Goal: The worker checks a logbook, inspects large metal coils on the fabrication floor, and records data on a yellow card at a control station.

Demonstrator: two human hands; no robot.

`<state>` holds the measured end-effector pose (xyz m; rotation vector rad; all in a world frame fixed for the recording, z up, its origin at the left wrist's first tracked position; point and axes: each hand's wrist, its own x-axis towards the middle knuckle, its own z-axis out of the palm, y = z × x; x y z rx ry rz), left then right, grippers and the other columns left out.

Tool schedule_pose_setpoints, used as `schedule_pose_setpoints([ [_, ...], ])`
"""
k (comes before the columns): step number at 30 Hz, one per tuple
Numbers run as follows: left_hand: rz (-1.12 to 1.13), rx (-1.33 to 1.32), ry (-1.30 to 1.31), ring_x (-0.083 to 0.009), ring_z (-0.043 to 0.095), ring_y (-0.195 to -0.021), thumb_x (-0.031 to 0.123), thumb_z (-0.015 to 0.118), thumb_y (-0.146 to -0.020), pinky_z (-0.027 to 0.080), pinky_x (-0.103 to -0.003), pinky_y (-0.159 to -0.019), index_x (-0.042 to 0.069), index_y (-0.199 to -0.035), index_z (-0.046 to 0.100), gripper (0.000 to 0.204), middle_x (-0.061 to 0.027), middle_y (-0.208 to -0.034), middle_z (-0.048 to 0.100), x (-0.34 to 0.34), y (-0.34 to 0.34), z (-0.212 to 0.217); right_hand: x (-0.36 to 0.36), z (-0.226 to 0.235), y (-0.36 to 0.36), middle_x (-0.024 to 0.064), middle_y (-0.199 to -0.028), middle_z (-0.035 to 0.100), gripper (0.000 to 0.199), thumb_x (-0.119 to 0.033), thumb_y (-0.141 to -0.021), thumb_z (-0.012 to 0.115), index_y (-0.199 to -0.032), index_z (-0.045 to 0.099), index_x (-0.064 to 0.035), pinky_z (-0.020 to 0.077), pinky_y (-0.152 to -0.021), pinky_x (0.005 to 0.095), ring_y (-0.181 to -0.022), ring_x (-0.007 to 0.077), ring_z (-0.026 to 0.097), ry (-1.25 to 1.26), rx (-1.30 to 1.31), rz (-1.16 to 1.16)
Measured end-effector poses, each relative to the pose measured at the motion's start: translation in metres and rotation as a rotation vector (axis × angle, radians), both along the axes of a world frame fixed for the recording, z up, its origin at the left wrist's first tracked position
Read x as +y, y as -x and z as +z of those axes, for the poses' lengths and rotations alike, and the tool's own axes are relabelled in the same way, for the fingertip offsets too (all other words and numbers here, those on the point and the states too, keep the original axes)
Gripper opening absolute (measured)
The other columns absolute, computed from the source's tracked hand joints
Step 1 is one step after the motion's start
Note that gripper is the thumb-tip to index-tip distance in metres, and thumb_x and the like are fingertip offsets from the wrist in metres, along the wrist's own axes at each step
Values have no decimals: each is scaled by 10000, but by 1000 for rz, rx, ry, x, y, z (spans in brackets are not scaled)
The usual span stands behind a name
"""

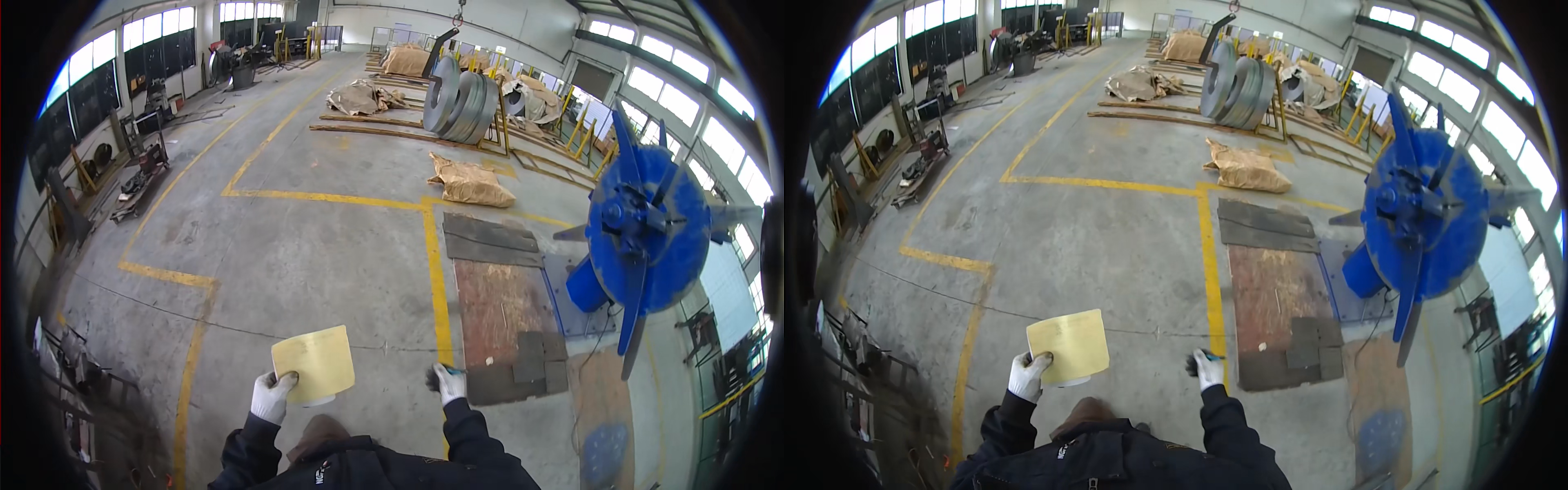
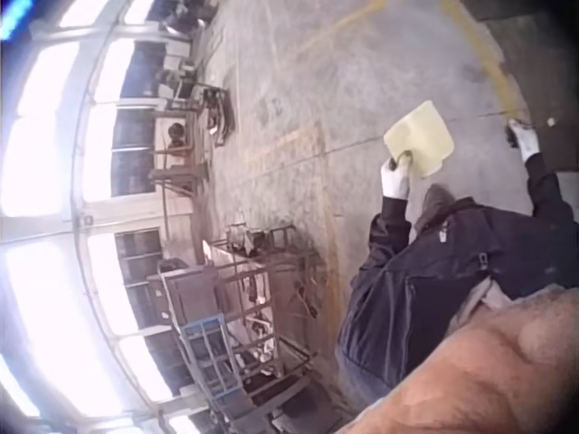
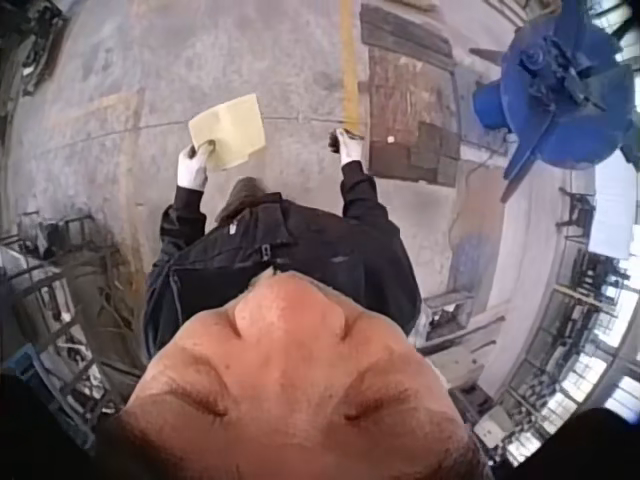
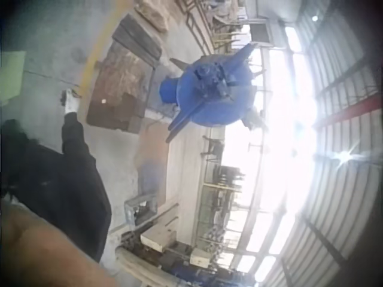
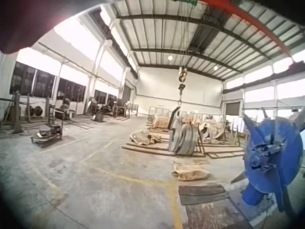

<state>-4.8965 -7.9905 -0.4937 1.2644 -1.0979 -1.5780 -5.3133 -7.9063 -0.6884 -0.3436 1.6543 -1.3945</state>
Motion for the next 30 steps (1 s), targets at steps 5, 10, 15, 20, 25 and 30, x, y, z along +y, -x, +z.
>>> schedule_pose_setpoints([
  [5, -3, 34, 7, -105, 644, -835, 151, 654, -926, 510, -259, -776, -108, -1059, 680, 293, -83, -952, 724, -187, 53, -37, -211, -2, 38, 84, -906, 723, 265, -155, -949, 680, -1178, 658, -24, 544, -569, 288, -673, 167, 690, 127, -7, 97],
  [10, -27, 29, 26, -103, 640, -828, 173, 667, -925, 509, -258, -773, -108, -1047, 682, 307, -78, -941, 723, -397, 102, -47, -315, -68, 98, 82, -781, 704, 207, -135, -891, 721, -1063, 688, -24, 554, -526, 321, -587, 179, 676, -190, 75, 66],
  [15, -111, 15, 10, -86, 614, -839, 192, 680, -924, 501, -255, -775, -109, -1046, 683, 325, -66, -937, 716, -598, 157, -17, -362, -99, 124, 157, -748, 703, 150, -90, -891, 661, -919, 680, 56, 569, -506, 387, -556, 267, 680, -383, -22, -198],
  [20, -111, -23, -26, -87, 615, -842, 204, 686, -927, 502, -255, -777, -112, -1041, 682, 335, -72, -934, 714, -785, 207, -44, -510, -130, 149, 128, -753, 706, 168, -165, -867, 685, -889, 681, 1, 568, -551, 396, -604, 260, 695, -664, 125, -41],
  [25, -69, -6, -47, -113, 635, -832, 164, 685, -909, 510, -271, -767, -116, -1061, 663, 320, -89, -954, 709, -979, 270, -63, -728, -200, 230, 116, -734, 699, 156, -195, -878, 667, -856, 680, -40, 563, -543, 405, -601, 253, 691, -711, 198, 41],
  [30, -19, -124, 50, -120, 648, -884, 191, 688, -923, 517, -271, -795, -102, -1046, 676, 319, -96, -969, 719, -1168, 327, -49, -1017, -226, 340, 83, -686, 679, 156, -175, -906, 643, -785, 661, -79, 527, -446, 354, -502, 202, 651, -456, 28, -72],
])
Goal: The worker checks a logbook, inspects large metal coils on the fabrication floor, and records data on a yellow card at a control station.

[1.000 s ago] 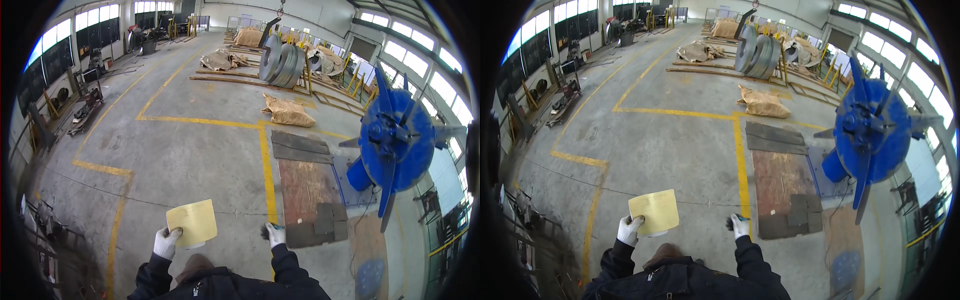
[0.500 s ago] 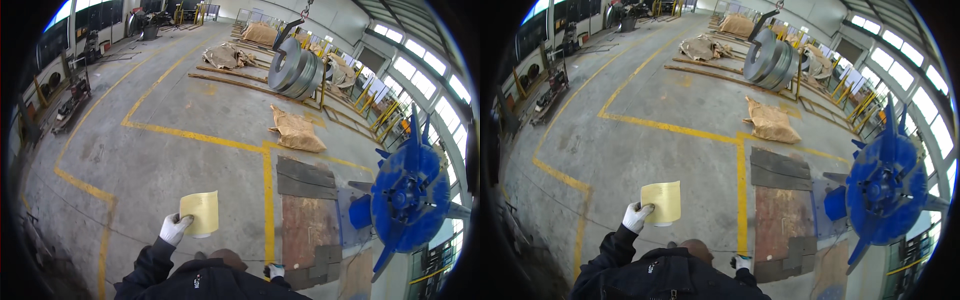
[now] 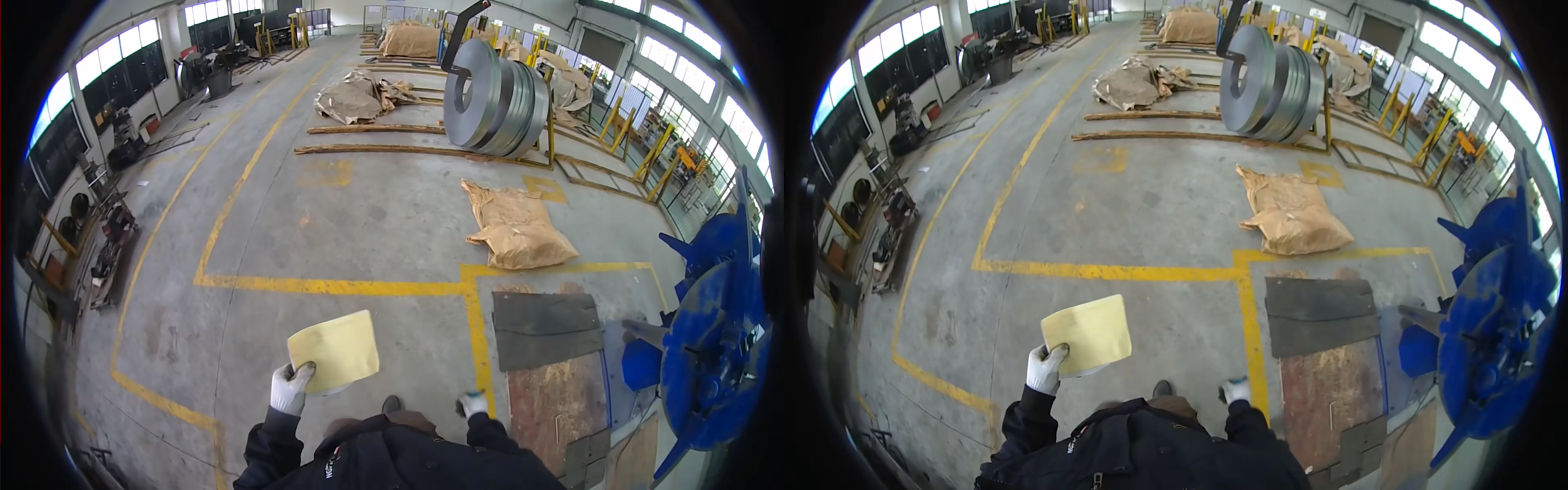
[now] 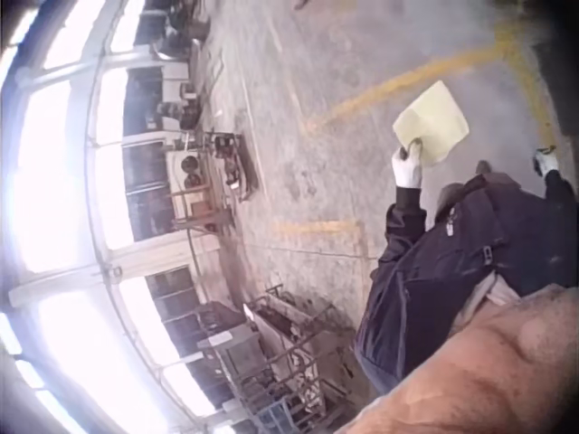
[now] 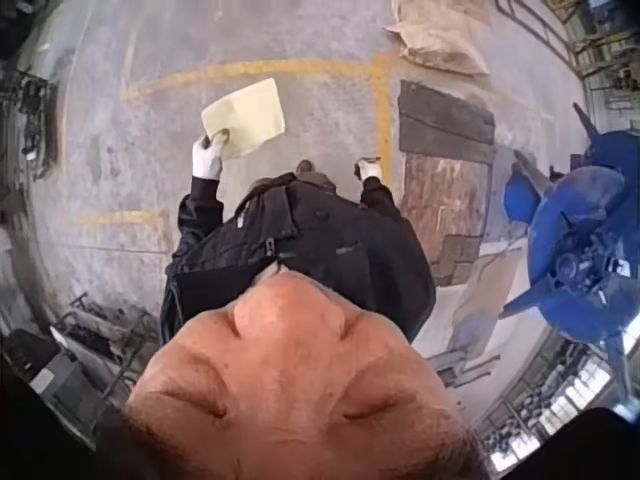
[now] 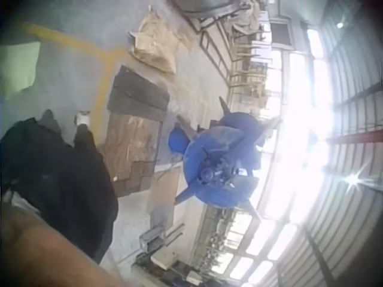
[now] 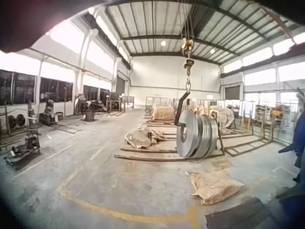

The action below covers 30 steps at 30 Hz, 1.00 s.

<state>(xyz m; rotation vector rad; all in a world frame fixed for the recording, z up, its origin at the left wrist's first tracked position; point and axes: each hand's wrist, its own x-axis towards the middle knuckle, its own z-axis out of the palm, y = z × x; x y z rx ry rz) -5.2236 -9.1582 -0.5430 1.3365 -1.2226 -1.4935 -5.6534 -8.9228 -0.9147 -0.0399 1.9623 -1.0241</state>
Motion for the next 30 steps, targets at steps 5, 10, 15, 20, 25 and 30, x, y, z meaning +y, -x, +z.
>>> schedule_pose_setpoints([
  [5, 78, 125, -71, -140, 652, -884, 137, 663, -921, 521, -287, -815, -109, -1078, 661, 292, -102, -1009, 712, -169, 50, -11, -314, 146, 47, 61, -759, 707, 190, -190, -890, 711, -1017, 700, -48, 509, -465, 293, -530, 150, 648, 223, 105, 244],
  [10, 0, 112, -70, -137, 655, -876, 107, 660, -912, 515, -277, -815, -104, -1086, 662, 273, -100, -1002, 712, -350, 113, -69, -474, 129, 90, 75, -720, 716, 238, -248, -878, 711, -935, 736, -18, 542, -516, 303, -566, 156, 684, 225, 228, 235],
  [15, -186, 134, -51, -117, 643, -882, 104, 649, -929, 503, -266, -823, -105, -1101, 667, 272, -85, -1004, 715, -543, 206, -52, -517, 94, 152, 81, -649, 693, 254, -267, -882, 687, -835, 709, -18, 554, -496, 348, -516, 187, 676, -10, 192, -31],
  [20, -396, 52, -85, -105, 644, -837, 125, 661, -926, 511, -265, -780, -107, -1056, 679, 266, -83, -960, 723, -705, 322, -41, -556, 119, 222, 93, -694, 702, 176, -210, -956, 599, -1080, 664, -103, 476, -408, 342, -483, 201, 653, -164, 90, -372],
  [25, -463, 11, -54, -101, 643, -834, 114, 655, -929, 512, -264, -777, -102, -1048, 683, 249, -73, -954, 723, -820, 455, -66, -617, 67, 317, 113, -725, 707, 175, -173, -956, 584, -1094, 651, -88, 501, -420, 351, -507, 214, 669, -157, 33, -622],
  [30, -428, -2, -105, -122, 644, -888, 99, 649, -931, 509, -270, -827, -99, -1099, 672, 260, -90, -1016, 714, -914, 594, -69, -734, 29, 463, 126, -752, 701, 210, -147, -962, 598, -1129, 642, -27, 540, -437, 366, -517, 232, 671, -39, 122, -508],
])
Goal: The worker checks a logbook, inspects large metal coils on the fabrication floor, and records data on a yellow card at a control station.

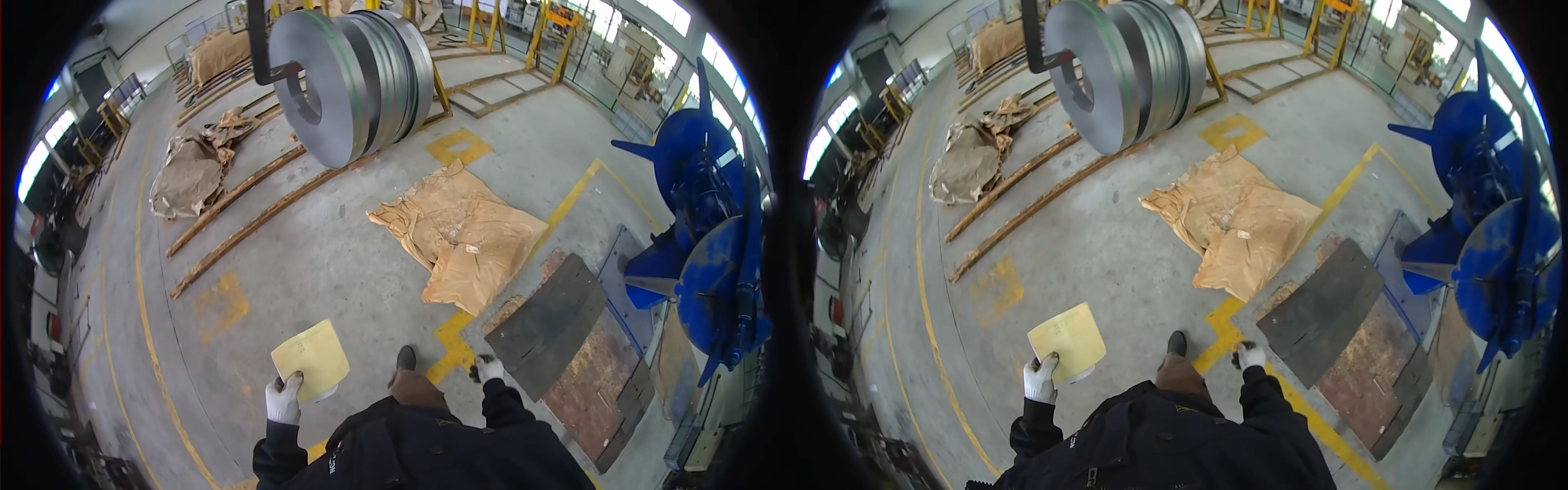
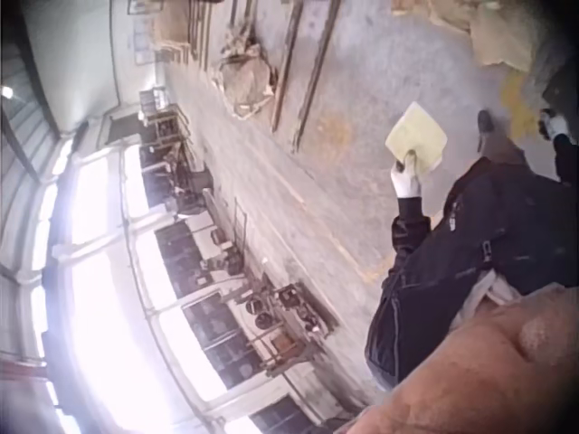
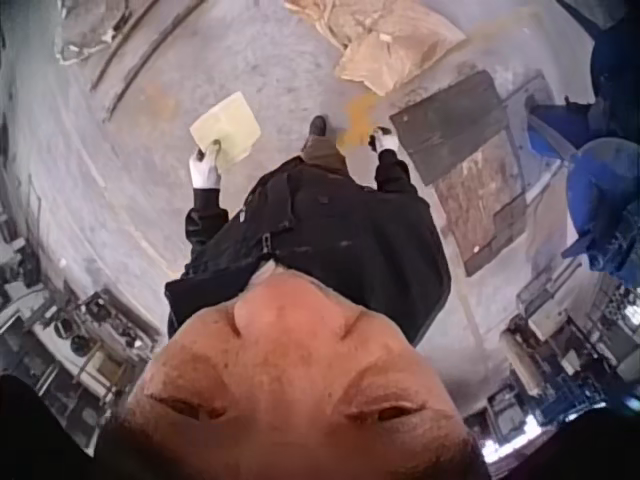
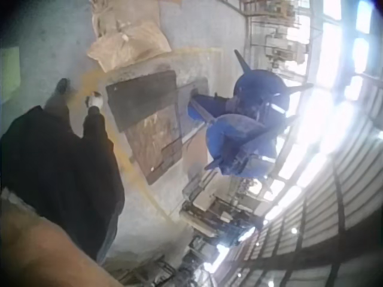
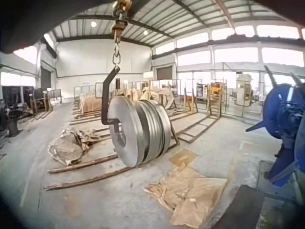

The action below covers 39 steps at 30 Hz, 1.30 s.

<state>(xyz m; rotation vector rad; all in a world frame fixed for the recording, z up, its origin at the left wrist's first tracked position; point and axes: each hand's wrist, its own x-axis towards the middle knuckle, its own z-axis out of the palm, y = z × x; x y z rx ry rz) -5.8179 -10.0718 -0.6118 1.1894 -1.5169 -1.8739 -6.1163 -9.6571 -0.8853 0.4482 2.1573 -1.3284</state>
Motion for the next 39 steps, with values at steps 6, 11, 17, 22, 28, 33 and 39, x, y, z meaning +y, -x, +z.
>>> schedule_pose_setpoints([
  [6, -19, -31, -33, -124, 645, -887, 117, 655, -935, 511, -276, -826, -102, -1100, 667, 273, -94, -1012, 713, -121, 157, 26, -197, 70, 190, 130, -785, 700, 422, -392, -989, 594, -1199, 600, -26, 492, -430, 317, -533, 203, 666, 125, 59, 27],
  [11, -80, -40, 22, -117, 637, -884, 124, 654, -939, 509, -277, -820, -102, -1099, 665, 277, -88, -1007, 713, -220, 277, 8, -323, 101, 329, 160, -787, 725, 527, -527, -969, 546, -991, 701, -23, 547, -606, 407, -641, 275, 706, -212, 507, 261],
  [17, -174, -32, 58, -106, 629, -875, 127, 651, -944, 503, -267, -800, -96, -1085, 671, 264, -76, -988, 708, -351, 421, -12, -428, 108, 469, 156, -794, 730, 499, -506, -950, 560, -934, 729, -37, 542, -781, 428, -819, 347, 706, -400, 564, 331],
  [22, -296, -65, 88, -88, 627, -826, 140, 652, -951, 505, -251, -749, -95, -1059, 679, 260, -57, -943, 712, -445, 531, 10, -518, 157, 547, 134, -856, 744, 443, -404, -962, 599, -1143, 667, -5, 543, -807, 387, -871, 300, 718, -245, 635, 291],
  [28, -431, -182, 169, -99, 633, -886, 148, 668, -949, 501, -258, -798, -94, -1095, 667, 283, -70, -986, 714, -514, 635, 25, -619, 165, 695, 132, -888, 740, 513, -370, -959, 613, -1291, 577, 19, 537, -843, 372, -920, 290, 710, -192, 754, 410],
  [33, -384, -311, 242, -89, 623, -824, 135, 660, -952, 501, -257, -737, -89, -1052, 674, 246, -59, -924, 713, -554, 688, 23, -711, 162, 840, 160, -953, 739, 563, -380, -947, 608, -1338, 541, 20, 522, -901, 397, -1001, 318, 692, -198, 808, 516],
  [39, -243, -370, 225, -90, 609, -826, 83, 627, -944, 499, -256, -739, -107, -1056, 662, 223, -58, -903, 704, -561, 791, 39, -796, 129, 1033, 223, -1152, 688, 563, -399, -927, 614, -1313, 578, 9, 481, -993, 430, -1140, 368, 630, -288, 901, 549],
])
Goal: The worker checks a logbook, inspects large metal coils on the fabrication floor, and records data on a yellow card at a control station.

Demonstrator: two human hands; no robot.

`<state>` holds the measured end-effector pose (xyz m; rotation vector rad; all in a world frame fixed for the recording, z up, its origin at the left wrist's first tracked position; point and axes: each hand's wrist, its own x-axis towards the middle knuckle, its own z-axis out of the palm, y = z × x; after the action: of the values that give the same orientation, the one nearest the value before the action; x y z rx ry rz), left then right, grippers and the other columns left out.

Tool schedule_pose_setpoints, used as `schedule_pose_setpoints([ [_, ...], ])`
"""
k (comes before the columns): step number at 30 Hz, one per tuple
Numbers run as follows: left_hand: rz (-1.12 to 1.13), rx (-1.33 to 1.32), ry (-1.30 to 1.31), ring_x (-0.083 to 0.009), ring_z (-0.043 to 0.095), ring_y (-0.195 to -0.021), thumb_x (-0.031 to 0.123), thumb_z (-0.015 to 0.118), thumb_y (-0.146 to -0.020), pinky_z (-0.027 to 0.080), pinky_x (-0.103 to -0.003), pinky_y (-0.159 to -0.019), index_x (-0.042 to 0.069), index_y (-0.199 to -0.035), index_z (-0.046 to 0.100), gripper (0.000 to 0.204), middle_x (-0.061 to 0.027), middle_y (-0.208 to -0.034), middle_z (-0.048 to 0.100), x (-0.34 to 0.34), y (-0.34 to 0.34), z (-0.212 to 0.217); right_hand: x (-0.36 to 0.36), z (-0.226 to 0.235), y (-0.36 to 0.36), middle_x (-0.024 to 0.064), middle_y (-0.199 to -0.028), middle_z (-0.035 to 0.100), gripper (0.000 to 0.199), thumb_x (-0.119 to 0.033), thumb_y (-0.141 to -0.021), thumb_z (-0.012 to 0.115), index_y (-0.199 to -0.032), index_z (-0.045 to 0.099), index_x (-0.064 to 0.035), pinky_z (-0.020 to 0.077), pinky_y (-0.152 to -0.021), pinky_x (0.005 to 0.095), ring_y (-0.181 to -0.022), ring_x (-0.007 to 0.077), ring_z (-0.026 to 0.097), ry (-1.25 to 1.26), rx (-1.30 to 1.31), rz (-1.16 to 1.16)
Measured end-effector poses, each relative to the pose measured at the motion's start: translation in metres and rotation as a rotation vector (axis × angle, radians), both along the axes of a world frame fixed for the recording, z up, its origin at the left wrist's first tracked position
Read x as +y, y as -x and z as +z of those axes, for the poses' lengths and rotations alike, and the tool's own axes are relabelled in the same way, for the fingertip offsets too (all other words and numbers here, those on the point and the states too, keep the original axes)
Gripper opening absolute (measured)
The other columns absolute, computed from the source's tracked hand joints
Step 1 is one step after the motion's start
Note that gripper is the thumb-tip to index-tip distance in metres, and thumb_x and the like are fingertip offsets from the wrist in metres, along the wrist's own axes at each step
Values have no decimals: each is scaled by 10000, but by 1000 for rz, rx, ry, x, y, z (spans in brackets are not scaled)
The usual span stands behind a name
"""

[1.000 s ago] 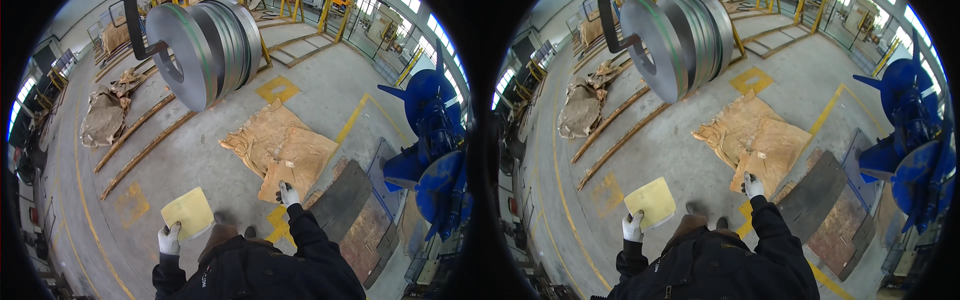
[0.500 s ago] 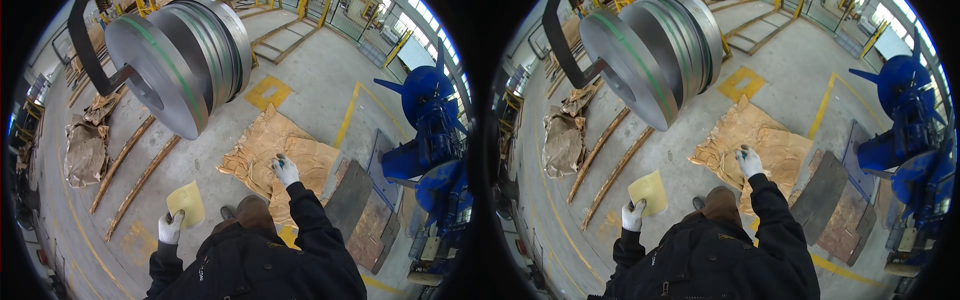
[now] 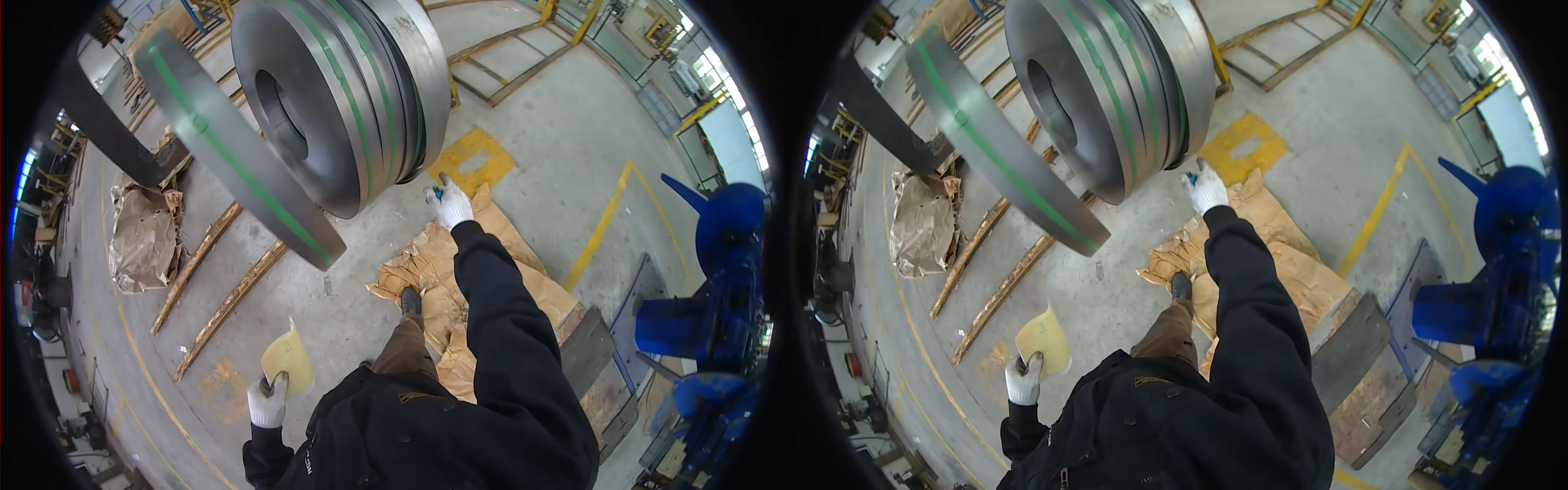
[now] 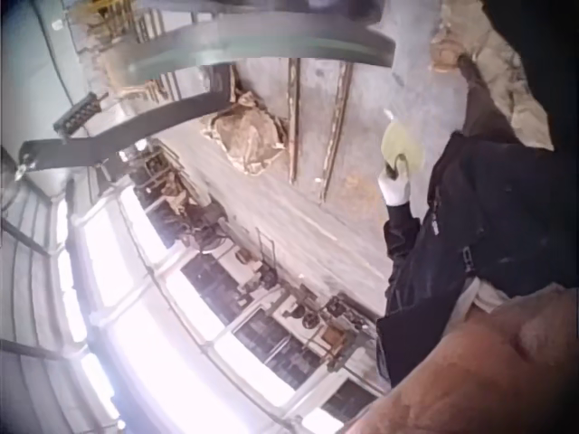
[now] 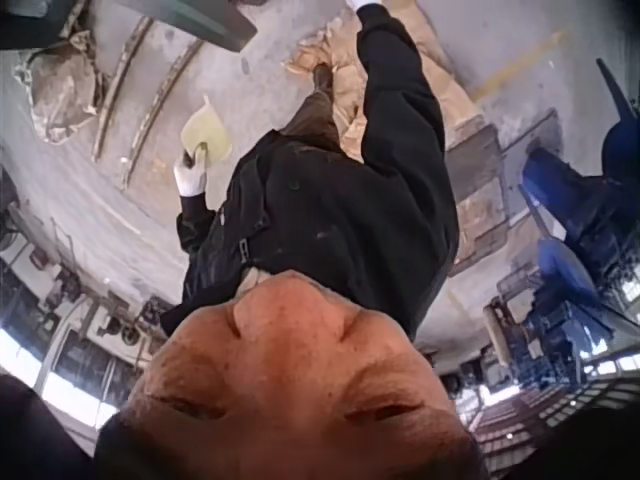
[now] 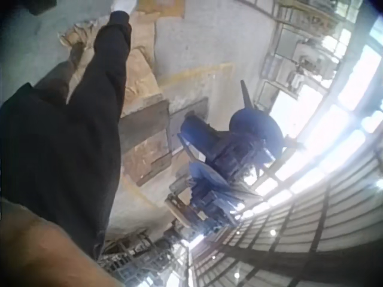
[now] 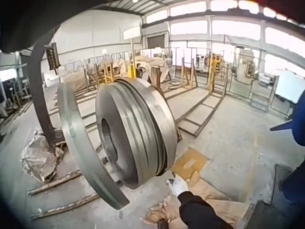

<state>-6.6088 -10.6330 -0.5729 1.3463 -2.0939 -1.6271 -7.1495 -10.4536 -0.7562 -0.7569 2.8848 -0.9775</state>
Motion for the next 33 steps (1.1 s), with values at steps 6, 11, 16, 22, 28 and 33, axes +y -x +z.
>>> schedule_pose_setpoints([
  [6, 65, -132, -19, -106, 618, -876, 88, 632, -940, 506, -272, -799, -105, -1095, 658, 248, -85, -945, 719, 12, 85, 17, -56, -6, 138, 212, -1479, 459, 412, -470, -921, 632, -1021, 761, -92, 443, -1064, 426, -1279, 354, 530, -98, 27, 66],
  [11, 90, -233, 1, -111, 618, -893, 97, 632, -943, 504, -278, -811, -97, -1108, 659, 256, -102, -964, 727, 11, 122, 21, -84, -5, 197, 216, -1525, 416, 442, -452, -928, 619, -1031, 757, -45, 449, -1059, 427, -1279, 377, 527, -72, 34, 126],
  [16, 107, -234, -33, -111, 615, -898, 93, 626, -943, 502, -277, -818, -101, -1115, 656, 261, -105, -968, 726, 9, 140, 22, -85, -10, 193, 232, -1433, 518, 430, -431, -937, 615, -961, 743, -21, 469, -1029, 428, -1199, 400, 581, 32, 43, 104],
  [22, 92, -235, -104, -109, 611, -909, 78, 614, -942, 502, -275, -824, -107, -1132, 647, 267, -107, -985, 720, 3, 159, 28, -110, -7, 164, 266, -1423, 515, 418, -411, -943, 610, -936, 724, -9, 496, -985, 433, -1130, 390, 626, 54, -112, 159],
  [28, 115, -234, -51, -101, 608, -912, 76, 617, -941, 502, -274, -822, -107, -1128, 649, 264, -107, -986, 723, 11, 153, 31, -118, -7, 141, 243, -1454, 495, 408, -395, -938, 620, -934, 713, 2, 497, -979, 436, -1115, 401, 631, 151, -103, 168],
  [33, 126, -230, -48, -98, 615, -875, 94, 634, -940, 510, -277, -788, -107, -1097, 659, 257, -103, -941, 729, 17, 149, 29, -138, 12, 116, 215, -1435, 528, 357, -346, -941, 631, -881, 696, 0, 510, -958, 417, -1126, 381, 633, 175, -135, 276],
])
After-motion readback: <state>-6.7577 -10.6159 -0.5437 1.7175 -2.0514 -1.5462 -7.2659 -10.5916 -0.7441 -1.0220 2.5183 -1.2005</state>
